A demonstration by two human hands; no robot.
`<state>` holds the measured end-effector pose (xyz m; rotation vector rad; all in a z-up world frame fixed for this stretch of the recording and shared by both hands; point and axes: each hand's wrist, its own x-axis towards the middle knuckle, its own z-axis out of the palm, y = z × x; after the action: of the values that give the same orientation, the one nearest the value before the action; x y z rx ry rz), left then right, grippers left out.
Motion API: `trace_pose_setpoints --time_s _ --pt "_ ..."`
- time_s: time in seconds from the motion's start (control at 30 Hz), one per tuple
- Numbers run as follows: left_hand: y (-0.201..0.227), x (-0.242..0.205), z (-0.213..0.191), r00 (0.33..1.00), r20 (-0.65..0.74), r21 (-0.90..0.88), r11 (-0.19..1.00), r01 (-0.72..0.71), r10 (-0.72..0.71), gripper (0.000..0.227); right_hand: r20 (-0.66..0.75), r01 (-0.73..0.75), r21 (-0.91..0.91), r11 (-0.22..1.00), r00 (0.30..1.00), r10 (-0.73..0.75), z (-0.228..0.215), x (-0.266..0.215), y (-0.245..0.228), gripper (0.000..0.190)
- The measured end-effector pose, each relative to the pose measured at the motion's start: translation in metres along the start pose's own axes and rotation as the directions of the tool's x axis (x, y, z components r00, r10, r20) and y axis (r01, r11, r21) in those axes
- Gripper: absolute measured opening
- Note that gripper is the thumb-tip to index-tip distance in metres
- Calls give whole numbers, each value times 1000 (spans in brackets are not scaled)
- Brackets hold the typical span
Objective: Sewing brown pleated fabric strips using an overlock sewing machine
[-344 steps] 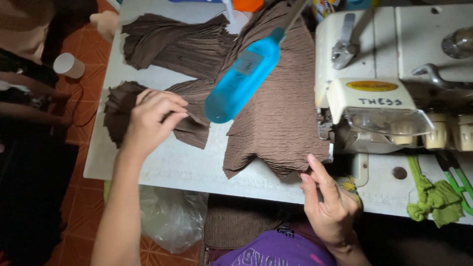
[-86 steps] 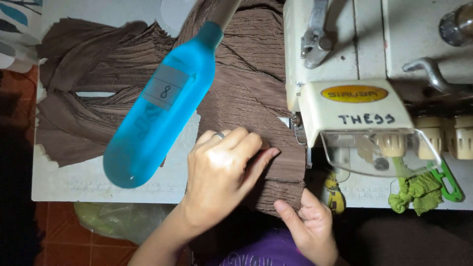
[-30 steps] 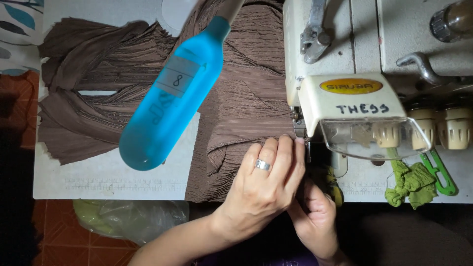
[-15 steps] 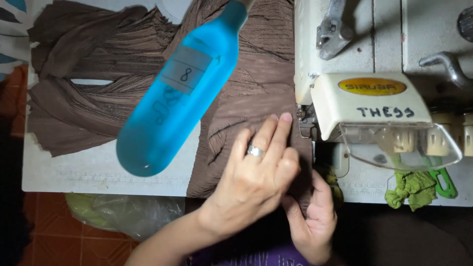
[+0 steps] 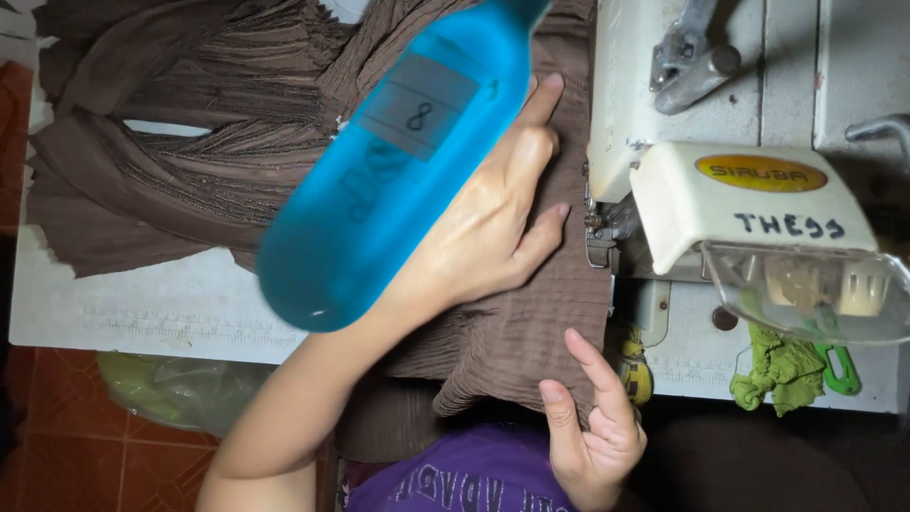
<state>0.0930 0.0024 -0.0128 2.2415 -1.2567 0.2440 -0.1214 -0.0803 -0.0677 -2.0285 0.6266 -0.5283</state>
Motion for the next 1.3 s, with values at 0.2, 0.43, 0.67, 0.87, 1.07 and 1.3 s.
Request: trace_pose_setpoints --time_s 0.2,0.43,0.67,0.87,1.07,1.3 --pt "-28 13 35 934 -353 236 971 31 56 32 -17 18 -27 999 1000 -18 3 16 -3 35" --pt "-49 50 42 934 -337 -45 993 112 -121 18 7 131 86 988 991 -132 14 38 -15 38" --pt "-64 41 -10 907 -388 -277 959 58 -167 11 2 114 255 960 993 -118 22 41 -16 38" --pt "-109 -41 -112 990 -119 -74 995 62 -70 8 39 143 320 936 986 -164 23 35 -11 33" --pt "-106 -109 -112 927 246 127 957 260 -284 9 36 87 383 920 993 -109 22 26 -7 37" --pt "-102 -137 -92 993 118 559 827 -54 -15 23 98 -29 467 884 995 -19 17 24 -5 41"
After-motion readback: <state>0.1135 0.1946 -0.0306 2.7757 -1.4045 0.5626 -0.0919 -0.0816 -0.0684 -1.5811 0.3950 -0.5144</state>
